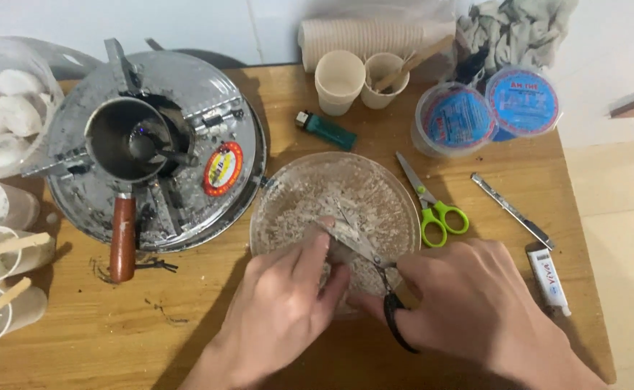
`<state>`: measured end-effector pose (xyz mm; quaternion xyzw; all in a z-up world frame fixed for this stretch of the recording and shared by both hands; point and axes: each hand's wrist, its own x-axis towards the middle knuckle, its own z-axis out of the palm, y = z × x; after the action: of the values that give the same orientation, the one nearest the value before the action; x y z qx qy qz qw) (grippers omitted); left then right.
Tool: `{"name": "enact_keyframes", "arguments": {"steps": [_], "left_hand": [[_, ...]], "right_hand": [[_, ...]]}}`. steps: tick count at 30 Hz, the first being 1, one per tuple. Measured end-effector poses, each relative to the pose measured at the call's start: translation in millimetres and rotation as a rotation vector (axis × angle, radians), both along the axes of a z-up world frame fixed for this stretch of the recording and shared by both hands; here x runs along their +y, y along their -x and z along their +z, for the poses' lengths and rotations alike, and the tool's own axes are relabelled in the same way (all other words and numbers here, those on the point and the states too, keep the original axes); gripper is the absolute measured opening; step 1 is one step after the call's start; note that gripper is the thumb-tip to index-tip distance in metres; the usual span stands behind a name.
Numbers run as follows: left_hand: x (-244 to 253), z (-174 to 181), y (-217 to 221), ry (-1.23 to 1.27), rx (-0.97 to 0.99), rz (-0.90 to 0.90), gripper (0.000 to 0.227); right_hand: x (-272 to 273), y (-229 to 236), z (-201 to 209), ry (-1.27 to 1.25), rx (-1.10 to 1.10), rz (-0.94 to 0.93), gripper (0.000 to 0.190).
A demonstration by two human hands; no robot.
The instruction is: Trimming and shaping a piece of wax using scissors over a bowl of fine material.
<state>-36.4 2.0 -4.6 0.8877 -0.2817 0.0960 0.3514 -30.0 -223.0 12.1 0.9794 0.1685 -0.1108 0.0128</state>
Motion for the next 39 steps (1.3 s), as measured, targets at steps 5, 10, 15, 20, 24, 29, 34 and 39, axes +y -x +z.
{"name": "enact_keyframes", "arguments": {"steps": [5,10,15,20,24,29,34,39], "left_hand": [[0.9,2.4,0.6,-0.102,-0.066,0.04,0.04],[2.9,-3.0,2.7,-0.229,-0.22,0.101,0.048],[8.5,4.9,-4.4,0.033,-0.017,0.018,0.042],[13.6,-1.9,-4.2,0.212,0.031,0.058,0.061],[10.8,-2.5,-1.8,0.228,0.087,0.148,0.059],[11.4,-8.8,5.3,0.24,0.003,0.242,0.05],[14.0,-17.9,7.4,0.255,-0.08,0.184,0.051],[15.4,-18.2,7.8,0.262,-0.084,0.044,0.053]], "right_hand": [[0.1,5.8,-4.8,-0.084,0.017,-0.048,0.067],[-1.0,4.9,-0.1,-0.367,0.059,-0.002,0.075],[-4.4,2.1,6.5,-0.338,0.215,-0.088,0.08],[-3.6,5.0,13.6,-0.375,-0.011,-0.037,0.081],[-3.1,1.6,13.0,-0.122,-0.134,-0.014,0.086],[-0.5,-0.1,19.6,-0.083,-0.133,0.0,0.087],[3.8,-1.6,20.8,-0.041,-0.102,-0.011,0.092],[-1.1,-1.7,14.9,0.049,0.039,-0.019,0.086]]}}
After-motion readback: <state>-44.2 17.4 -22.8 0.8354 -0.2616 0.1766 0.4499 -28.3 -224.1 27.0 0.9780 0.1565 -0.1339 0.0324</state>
